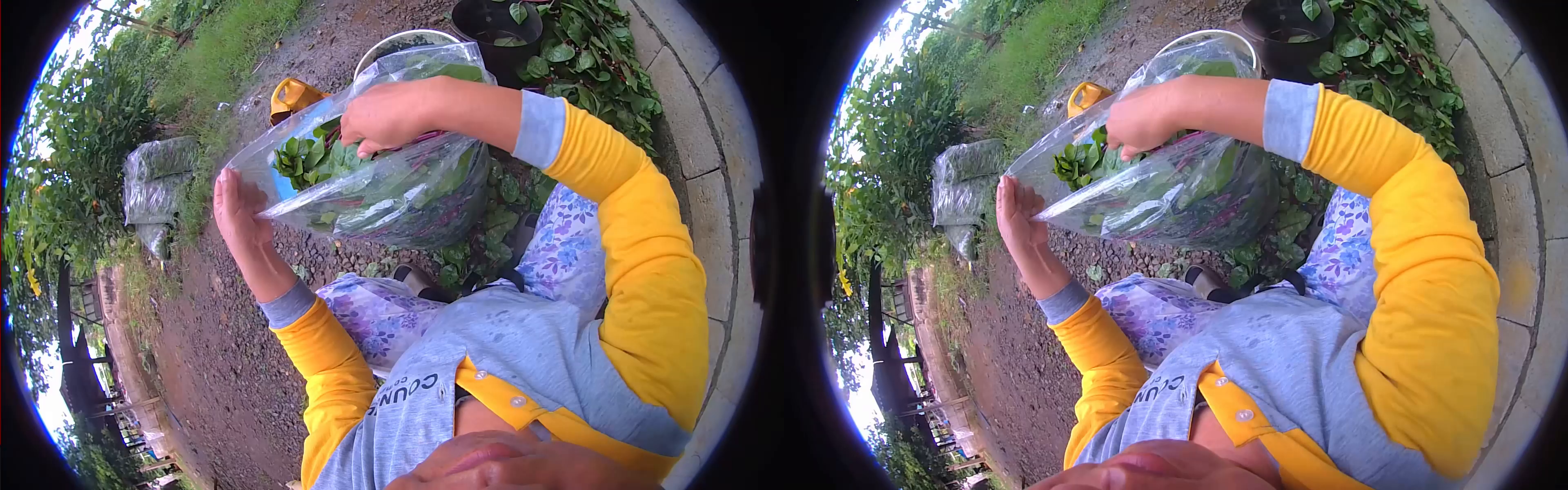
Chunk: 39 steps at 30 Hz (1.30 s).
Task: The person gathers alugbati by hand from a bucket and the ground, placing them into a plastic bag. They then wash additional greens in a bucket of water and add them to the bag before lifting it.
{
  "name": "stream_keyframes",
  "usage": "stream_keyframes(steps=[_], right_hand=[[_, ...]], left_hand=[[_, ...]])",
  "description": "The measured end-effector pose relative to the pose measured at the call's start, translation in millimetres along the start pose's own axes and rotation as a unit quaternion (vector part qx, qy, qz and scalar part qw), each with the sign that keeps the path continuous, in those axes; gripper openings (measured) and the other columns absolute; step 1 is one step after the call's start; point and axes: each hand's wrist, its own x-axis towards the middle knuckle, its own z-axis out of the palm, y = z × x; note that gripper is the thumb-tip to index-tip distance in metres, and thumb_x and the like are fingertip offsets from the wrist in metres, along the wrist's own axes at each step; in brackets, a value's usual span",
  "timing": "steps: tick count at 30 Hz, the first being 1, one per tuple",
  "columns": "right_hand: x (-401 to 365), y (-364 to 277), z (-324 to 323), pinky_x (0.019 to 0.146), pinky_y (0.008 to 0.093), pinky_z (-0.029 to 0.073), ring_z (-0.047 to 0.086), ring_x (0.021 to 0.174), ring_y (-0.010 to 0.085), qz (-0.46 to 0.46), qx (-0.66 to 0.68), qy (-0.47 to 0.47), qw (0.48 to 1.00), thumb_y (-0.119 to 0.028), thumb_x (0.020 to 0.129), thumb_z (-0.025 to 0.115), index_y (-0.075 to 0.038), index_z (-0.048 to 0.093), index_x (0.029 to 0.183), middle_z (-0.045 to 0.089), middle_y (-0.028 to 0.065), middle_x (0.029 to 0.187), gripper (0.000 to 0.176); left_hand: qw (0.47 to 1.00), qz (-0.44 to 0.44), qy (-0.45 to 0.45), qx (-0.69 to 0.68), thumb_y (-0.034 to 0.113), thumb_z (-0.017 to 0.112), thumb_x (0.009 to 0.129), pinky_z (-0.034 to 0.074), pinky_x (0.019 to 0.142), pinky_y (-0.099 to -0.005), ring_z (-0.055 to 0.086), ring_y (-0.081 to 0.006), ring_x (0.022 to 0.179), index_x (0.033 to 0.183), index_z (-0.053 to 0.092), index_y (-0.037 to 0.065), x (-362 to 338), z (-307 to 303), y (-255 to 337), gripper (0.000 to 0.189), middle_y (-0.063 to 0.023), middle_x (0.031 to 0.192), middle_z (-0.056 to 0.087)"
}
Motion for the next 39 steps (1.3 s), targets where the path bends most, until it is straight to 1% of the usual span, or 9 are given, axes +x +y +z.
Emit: stream_keyframes(steps=[11, 17, 19, 21, 23, 27, 29, 32, 39], right_hand=[[-63, 9, 7, 0.066, 0.0413, 0.051, 0.064, 0.072, 0.0327, 0.173, -0.211, -0.03, 0.962, -0.013, 0.073, 0.059, -0.003, 0.068, 0.07, 0.063, 0.0151, 0.078, 0.013], [-92, -25, -68, 0.082, 0.0333, 0.048, 0.062, 0.093, 0.026, -0.004, 0.032, 0.188, 0.982, -0.012, 0.088, 0.055, -0.001, 0.065, 0.102, 0.065, 0.0155, 0.096, 0.02], [-113, -19, -60, 0.075, 0.0294, 0.046, 0.06, 0.079, 0.0186, 0.044, -0.115, 0.481, 0.868, -0.013, 0.092, 0.05, -0.002, 0.062, 0.092, 0.063, 0.0063, 0.079, 0.016], [-123, 12, -32, 0.103, 0.0373, 0.032, 0.042, 0.125, 0.0284, 0.091, 0.049, 0.506, 0.857, -0.041, 0.074, 0.074, -0.001, 0.044, 0.132, 0.046, 0.0169, 0.132, 0.076], [-118, 45, 20, 0.107, 0.0362, 0.026, 0.026, 0.135, 0.0263, 0.127, 0.273, 0.411, 0.861, -0.047, 0.072, 0.075, 0.003, 0.012, 0.144, 0.029, 0.018, 0.144, 0.108], [-74, 48, 27, 0.102, 0.0308, 0.033, 0.04, 0.125, 0.0218, 0.197, 0.39, 0.372, 0.819, -0.03, 0.082, 0.071, 0.004, 0.032, 0.138, 0.041, 0.0162, 0.137, 0.076], [-53, 84, 31, 0.084, 0.0286, 0.044, 0.059, 0.093, 0.0152, 0.214, 0.433, 0.425, 0.765, -0.012, 0.089, 0.056, 0.003, 0.063, 0.105, 0.065, 0.0068, 0.097, 0.023], [-38, 125, 21, 0.078, 0.0288, 0.046, 0.061, 0.084, 0.0161, 0.19, 0.498, 0.47, 0.704, -0.012, 0.09, 0.052, 0.002, 0.064, 0.098, 0.066, 0.0057, 0.088, 0.021], [-23, 125, 17, 0.066, 0.0296, 0.048, 0.06, 0.067, 0.0176, 0.096, 0.597, 0.485, 0.632, -0.019, 0.095, 0.04, -0.004, 0.058, 0.087, 0.06, 0.0072, 0.073, 0.025]], left_hand=[[0.998, 0.032, -0.009, -0.053, 0.022, 0.058, 0.091, 0.035, 0.045, -0.0201, 0.046, -0.0031, 0.054, 0.088, 0.058, 0.012, 5, -5, -10, 0.01, 0.0058, 0.075, 0.06], [1.0, 0.008, 0.007, -0.024, 0.016, 0.062, 0.088, 0.03, 0.046, -0.0208, 0.039, -0.003, 0.051, 0.089, 0.057, 0.012, 7, -26, -18, 0.006, 0.0071, 0.067, 0.05], [1.0, 0.002, 0.021, 0.002, 0.014, 0.063, 0.087, 0.03, 0.045, -0.0209, 0.039, -0.003, 0.052, 0.091, 0.057, 0.011, 8, -27, -23, 0.008, 0.0068, 0.07, 0.052], [0.998, 0.008, 0.04, 0.043, 0.015, 0.066, 0.084, 0.035, 0.049, -0.02, 0.043, -0.0028, 0.057, 0.101, 0.056, 0.008, 6, -31, -31, 0.021, 0.0042, 0.073, 0.053], [0.995, -0.004, 0.069, 0.073, 0.016, 0.068, 0.083, 0.037, 0.049, -0.0207, 0.045, -0.0035, 0.058, 0.106, 0.055, 0.007, 4, -38, -40, 0.028, 0.0028, 0.077, 0.054], [0.953, -0.183, 0.069, 0.232, 0.034, 0.07, 0.079, 0.033, 0.046, -0.0222, 0.045, -0.0066, 0.06, 0.097, 0.059, 0.008, 7, -66, -62, 0.033, 0.0012, 0.08, 0.054], [0.932, -0.236, 0.056, 0.271, 0.037, 0.067, 0.081, 0.029, 0.045, -0.022, 0.042, -0.0065, 0.057, 0.09, 0.062, 0.013, 13, -70, -70, 0.027, 0.0039, 0.072, 0.05], [0.917, -0.269, 0.049, 0.29, 0.036, 0.063, 0.084, 0.031, 0.044, -0.0238, 0.041, -0.0063, 0.054, 0.09, 0.064, 0.013, 38, -81, -86, 0.023, 0.0051, 0.062, 0.046], [0.986, 0.062, 0.135, 0.076, 0.022, 0.044, 0.095, 0.049, 0.07, -0.0354, 0.059, -0.0204, 0.082, 0.096, 0.062, 0.002, 71, -51, -112, 0.026, -0.0116, 0.102, 0.062]])
